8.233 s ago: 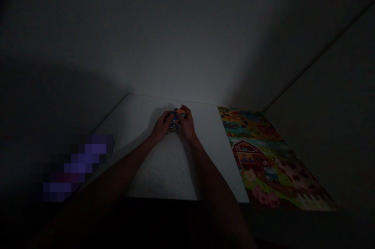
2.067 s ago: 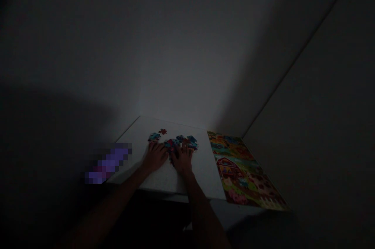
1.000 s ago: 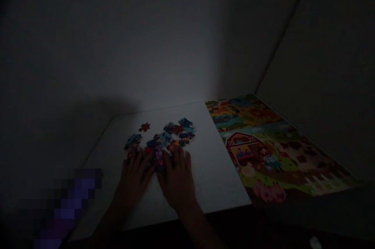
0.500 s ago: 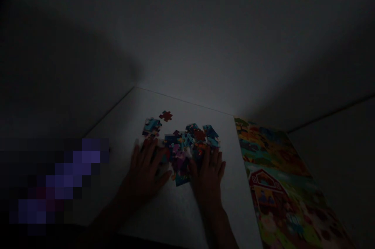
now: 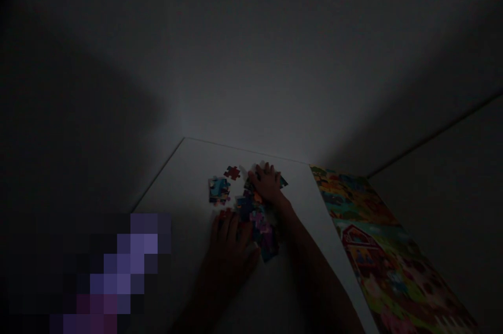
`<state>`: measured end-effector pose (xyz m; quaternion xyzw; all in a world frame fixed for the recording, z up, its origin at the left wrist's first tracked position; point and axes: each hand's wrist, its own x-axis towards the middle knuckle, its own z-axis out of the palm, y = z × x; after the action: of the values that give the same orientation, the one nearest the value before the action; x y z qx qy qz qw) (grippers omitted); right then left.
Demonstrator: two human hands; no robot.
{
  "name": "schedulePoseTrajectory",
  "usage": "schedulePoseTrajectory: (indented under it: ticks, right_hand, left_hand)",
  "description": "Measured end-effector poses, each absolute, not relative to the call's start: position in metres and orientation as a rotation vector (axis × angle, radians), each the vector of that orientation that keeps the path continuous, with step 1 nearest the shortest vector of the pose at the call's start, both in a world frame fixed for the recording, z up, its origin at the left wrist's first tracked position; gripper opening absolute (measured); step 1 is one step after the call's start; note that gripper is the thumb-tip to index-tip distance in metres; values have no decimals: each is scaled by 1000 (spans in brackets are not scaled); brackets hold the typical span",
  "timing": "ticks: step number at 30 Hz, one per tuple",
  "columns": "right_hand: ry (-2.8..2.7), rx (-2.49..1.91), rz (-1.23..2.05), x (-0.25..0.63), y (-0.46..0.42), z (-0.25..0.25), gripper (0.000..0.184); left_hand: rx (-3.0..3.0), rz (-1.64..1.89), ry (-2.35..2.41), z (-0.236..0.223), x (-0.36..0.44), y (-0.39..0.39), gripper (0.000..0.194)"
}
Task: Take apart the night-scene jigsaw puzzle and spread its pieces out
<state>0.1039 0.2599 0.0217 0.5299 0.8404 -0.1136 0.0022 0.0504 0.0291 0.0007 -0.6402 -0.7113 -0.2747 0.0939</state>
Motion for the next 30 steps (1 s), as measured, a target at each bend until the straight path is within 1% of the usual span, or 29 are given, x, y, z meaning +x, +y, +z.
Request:
schedulePoseTrajectory:
  ticks: [3,8,11,13,16,20,22,24,27,30]
  right_hand:
    - [2713,1450,-378,79,248,23,71]
    - [2794,1296,-478,66,221,31,78]
    - [2855,1162,-466,69,211,40,73]
    - [2903,1124,-466,77,208,45,67]
    - [2998,1285,-473,108,198,47,61]
    - [3064,1611,-396,171,156,22,68]
    - [3102,1649,-347,197,129,5,69]
    - [3177,1550,-303,212,106,-6,69]
    - [3203,1474,-304,219,90,-4,67]
    - [3160,1438,-396,216,92,9,67]
  left_hand:
    - [-1964,-807,-2075,-2,49,30,51]
    - [-2040,-784,-2041,-1,47,31,50]
    - [-2053,-765,-1994,1,46,32,47]
    - [-2050,-785,-1943,2,44,32,40]
    - [-2036,-836,-1913,6,43,29,30]
    - [-2021,-821,-1958,14,41,25,22]
    - [-1954,-849,-1961,18,38,29,23]
    - [-1896,-860,-1959,24,32,42,26]
    - [-1873,-699,-2042,36,22,77,37]
    - [-1853,-464,-2276,41,16,117,45]
